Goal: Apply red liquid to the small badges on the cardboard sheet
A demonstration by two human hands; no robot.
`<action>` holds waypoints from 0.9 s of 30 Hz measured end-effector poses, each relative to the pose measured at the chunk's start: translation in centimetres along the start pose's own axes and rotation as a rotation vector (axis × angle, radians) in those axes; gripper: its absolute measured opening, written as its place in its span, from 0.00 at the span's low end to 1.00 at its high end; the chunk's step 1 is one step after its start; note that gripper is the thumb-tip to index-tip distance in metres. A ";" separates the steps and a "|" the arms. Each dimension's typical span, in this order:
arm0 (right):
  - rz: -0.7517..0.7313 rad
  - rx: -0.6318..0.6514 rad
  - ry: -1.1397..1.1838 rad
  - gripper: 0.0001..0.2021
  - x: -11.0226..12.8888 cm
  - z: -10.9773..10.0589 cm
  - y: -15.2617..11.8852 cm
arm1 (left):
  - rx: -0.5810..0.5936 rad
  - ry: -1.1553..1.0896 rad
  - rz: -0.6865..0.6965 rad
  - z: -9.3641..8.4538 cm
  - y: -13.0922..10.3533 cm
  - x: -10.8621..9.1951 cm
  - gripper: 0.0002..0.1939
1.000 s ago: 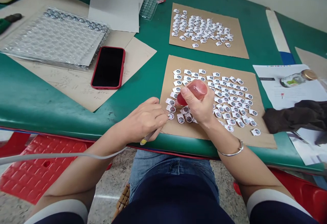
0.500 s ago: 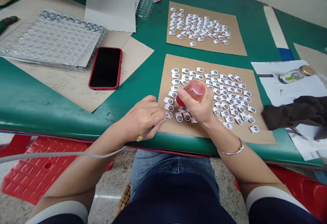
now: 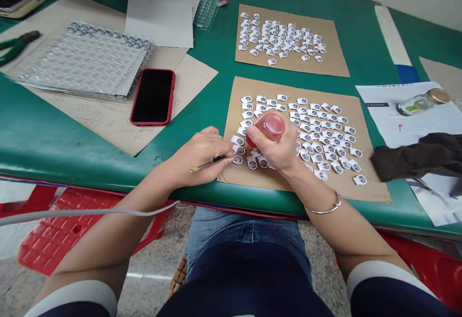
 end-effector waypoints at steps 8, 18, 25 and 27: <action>-0.009 -0.007 0.001 0.12 0.1 0.1 0.1 | 0.062 -0.001 -0.124 -0.3 1.2 0.9 0.05; 0.073 -0.038 0.063 0.12 -0.1 -0.6 0.2 | 0.330 -0.228 -0.362 -0.1 4.3 3.3 0.02; 0.130 0.000 0.174 0.10 -0.1 -0.8 -0.7 | 0.259 -0.382 -0.448 0.0 3.8 5.0 0.02; 0.117 0.022 0.173 0.09 -0.1 -0.6 -0.9 | 0.251 -0.431 -0.461 0.0 3.6 5.4 0.03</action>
Point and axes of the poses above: each hand's wrist, its own y-axis towards the middle knuckle, its own z-axis out of the palm, x = y × z, the point moved 4 cm from there along y, towards the middle knuckle, and after that the axes turned 14 degrees about -x, right-handed, at the moved point
